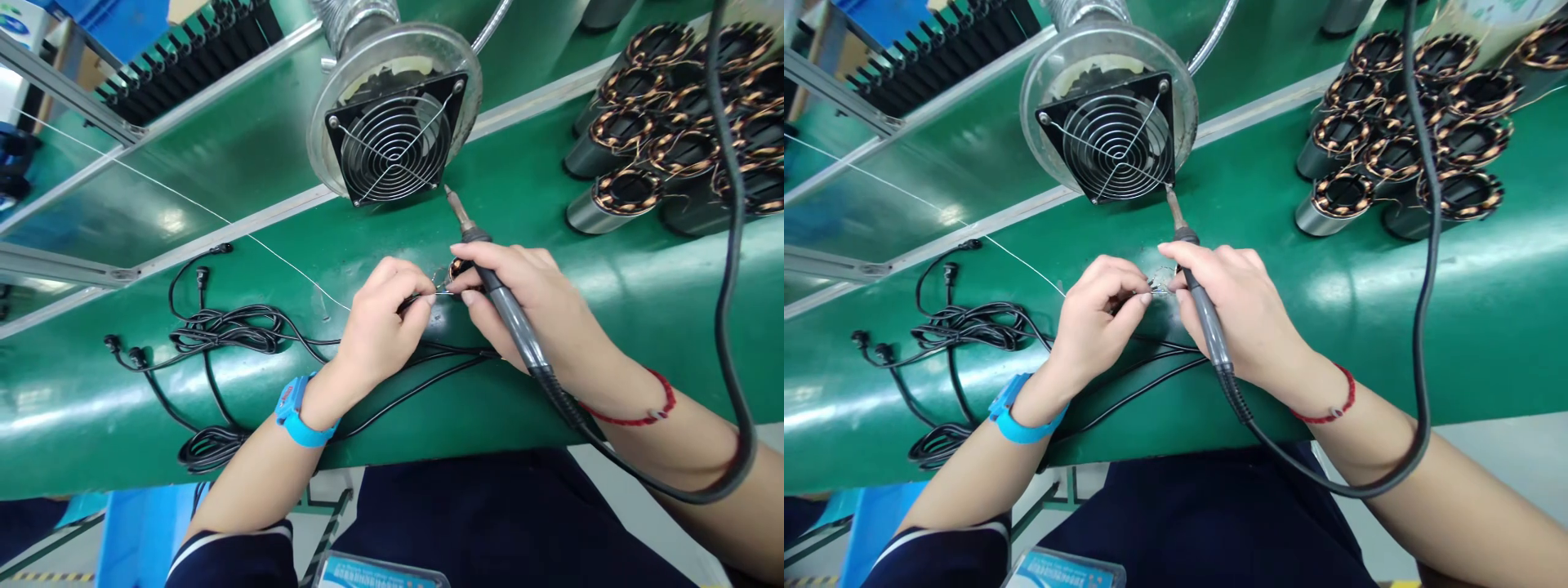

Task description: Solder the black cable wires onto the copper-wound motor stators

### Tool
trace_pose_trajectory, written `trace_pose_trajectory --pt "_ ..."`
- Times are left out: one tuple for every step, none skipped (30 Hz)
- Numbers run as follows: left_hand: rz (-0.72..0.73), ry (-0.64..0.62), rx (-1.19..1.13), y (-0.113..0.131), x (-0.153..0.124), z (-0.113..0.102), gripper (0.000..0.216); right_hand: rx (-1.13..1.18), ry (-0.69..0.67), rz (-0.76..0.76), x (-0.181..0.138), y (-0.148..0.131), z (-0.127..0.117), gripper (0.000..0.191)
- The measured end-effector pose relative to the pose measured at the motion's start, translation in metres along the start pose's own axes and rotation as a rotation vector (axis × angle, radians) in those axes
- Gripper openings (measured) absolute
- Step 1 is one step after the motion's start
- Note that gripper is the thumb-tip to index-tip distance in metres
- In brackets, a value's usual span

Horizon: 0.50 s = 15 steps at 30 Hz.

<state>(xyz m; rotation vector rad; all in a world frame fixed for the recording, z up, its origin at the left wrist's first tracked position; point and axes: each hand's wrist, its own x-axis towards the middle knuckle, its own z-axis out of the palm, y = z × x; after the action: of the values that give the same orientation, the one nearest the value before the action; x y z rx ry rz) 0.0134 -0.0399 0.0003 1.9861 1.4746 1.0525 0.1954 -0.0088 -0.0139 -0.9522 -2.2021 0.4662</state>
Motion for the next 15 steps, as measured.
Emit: trace_pose_trajectory --pt "-0.046 -0.002 -0.030 -0.001 0.001 0.000 0.018 -0.013 -0.021 -0.014 0.000 0.002 0.000 0.048" --pt "-0.092 -0.003 -0.054 -0.001 0.002 0.000 0.018 -0.011 -0.040 -0.021 -0.001 0.003 -0.001 0.051" --pt "-0.134 -0.002 -0.073 -0.002 0.002 0.000 0.018 0.002 -0.056 -0.023 -0.001 0.005 -0.001 0.054" --pt "-0.171 -0.001 -0.087 -0.003 0.003 0.000 0.017 0.020 -0.064 -0.024 -0.001 0.006 -0.002 0.056" --pt "-0.205 0.000 -0.098 -0.004 0.003 0.001 0.016 0.042 -0.067 -0.026 -0.001 0.008 -0.004 0.057" --pt "-0.234 -0.003 -0.110 -0.005 0.004 0.001 0.016 0.063 -0.066 -0.029 -0.001 0.009 -0.005 0.057" --pt "-0.262 -0.008 -0.127 -0.006 0.004 0.001 0.015 0.081 -0.066 -0.034 -0.001 0.010 -0.007 0.057" --pt "-0.288 -0.015 -0.149 -0.007 0.005 0.002 0.015 0.092 -0.068 -0.042 -0.001 0.011 -0.009 0.057" --pt "-0.314 -0.022 -0.173 -0.008 0.005 0.002 0.014 0.098 -0.073 -0.054 -0.001 0.012 -0.010 0.056" --pt "-0.339 -0.026 -0.202 -0.008 0.005 0.003 0.013 0.095 -0.081 -0.062 0.000 0.013 -0.011 0.054" --pt "-0.364 -0.029 -0.235 -0.008 0.005 0.003 0.012 0.086 -0.086 -0.063 0.002 0.013 -0.010 0.051" --pt "-0.391 -0.030 -0.270 -0.008 0.006 0.003 0.011 0.075 -0.077 -0.056 0.003 0.014 -0.008 0.048" --pt "-0.421 -0.032 -0.304 -0.008 0.006 0.003 0.010 0.064 -0.060 -0.039 0.005 0.014 -0.005 0.046" --pt "-0.452 -0.035 -0.338 -0.008 0.007 0.004 0.008 0.053 -0.035 -0.017 0.007 0.014 -0.002 0.044" --pt "-0.484 -0.041 -0.368 -0.007 0.008 0.004 0.007 0.044 -0.005 0.007 0.008 0.015 0.002 0.044"
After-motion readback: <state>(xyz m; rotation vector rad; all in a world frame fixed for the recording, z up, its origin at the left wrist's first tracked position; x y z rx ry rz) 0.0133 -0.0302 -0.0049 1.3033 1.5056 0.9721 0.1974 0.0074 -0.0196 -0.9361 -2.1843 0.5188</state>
